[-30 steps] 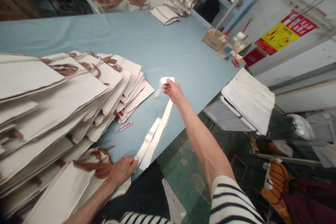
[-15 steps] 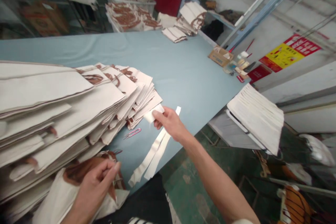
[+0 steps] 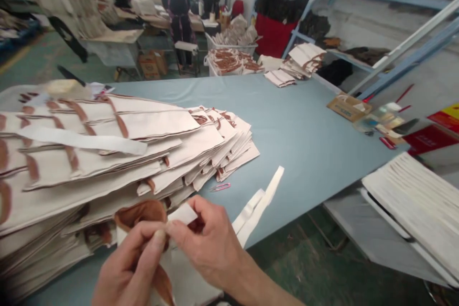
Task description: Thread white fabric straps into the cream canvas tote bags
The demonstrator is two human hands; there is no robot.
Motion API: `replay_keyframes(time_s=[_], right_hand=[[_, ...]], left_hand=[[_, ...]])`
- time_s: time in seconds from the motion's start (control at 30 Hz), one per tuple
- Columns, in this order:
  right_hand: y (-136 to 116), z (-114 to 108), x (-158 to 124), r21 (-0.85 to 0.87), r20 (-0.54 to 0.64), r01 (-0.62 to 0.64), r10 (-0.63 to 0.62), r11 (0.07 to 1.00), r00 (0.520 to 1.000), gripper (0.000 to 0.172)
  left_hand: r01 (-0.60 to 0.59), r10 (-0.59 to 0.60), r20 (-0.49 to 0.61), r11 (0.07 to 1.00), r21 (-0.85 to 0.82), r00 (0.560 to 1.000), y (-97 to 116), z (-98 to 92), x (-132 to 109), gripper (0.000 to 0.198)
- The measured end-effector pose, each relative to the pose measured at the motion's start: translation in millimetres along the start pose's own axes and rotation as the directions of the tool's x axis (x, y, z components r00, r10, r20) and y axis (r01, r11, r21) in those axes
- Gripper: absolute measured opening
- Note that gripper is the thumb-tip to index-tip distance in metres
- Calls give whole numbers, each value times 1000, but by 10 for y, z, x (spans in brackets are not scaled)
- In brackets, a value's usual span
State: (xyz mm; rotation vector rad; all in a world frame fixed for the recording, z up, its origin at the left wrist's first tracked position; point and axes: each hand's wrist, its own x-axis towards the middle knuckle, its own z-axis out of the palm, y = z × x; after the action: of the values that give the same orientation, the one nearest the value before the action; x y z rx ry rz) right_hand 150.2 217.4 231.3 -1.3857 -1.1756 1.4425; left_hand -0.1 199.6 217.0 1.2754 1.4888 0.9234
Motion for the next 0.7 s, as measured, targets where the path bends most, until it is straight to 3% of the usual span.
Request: replay_keyframes(time_s=[0.17,0.37,0.5,0.7], right_hand=[[-24,103,-84,171,109,-96,78,981,991,38],[-73,81,-142,266,246,-54,-14,962,969,56],[-60,61,-198,263,236,-39,-25,964,971,51],[18,80,-270,143,101,36,-51,989,994,26]], left_hand=[[-92,93,-135,996,14,986,36,-39,-167,26],[-125,128,-160,992,29,979,52,-89,-237,29],[-175,184,-161,982,66,970,54,-94,-269,30],[-225,237,-124,969,101,964,61,-88,-307,35]])
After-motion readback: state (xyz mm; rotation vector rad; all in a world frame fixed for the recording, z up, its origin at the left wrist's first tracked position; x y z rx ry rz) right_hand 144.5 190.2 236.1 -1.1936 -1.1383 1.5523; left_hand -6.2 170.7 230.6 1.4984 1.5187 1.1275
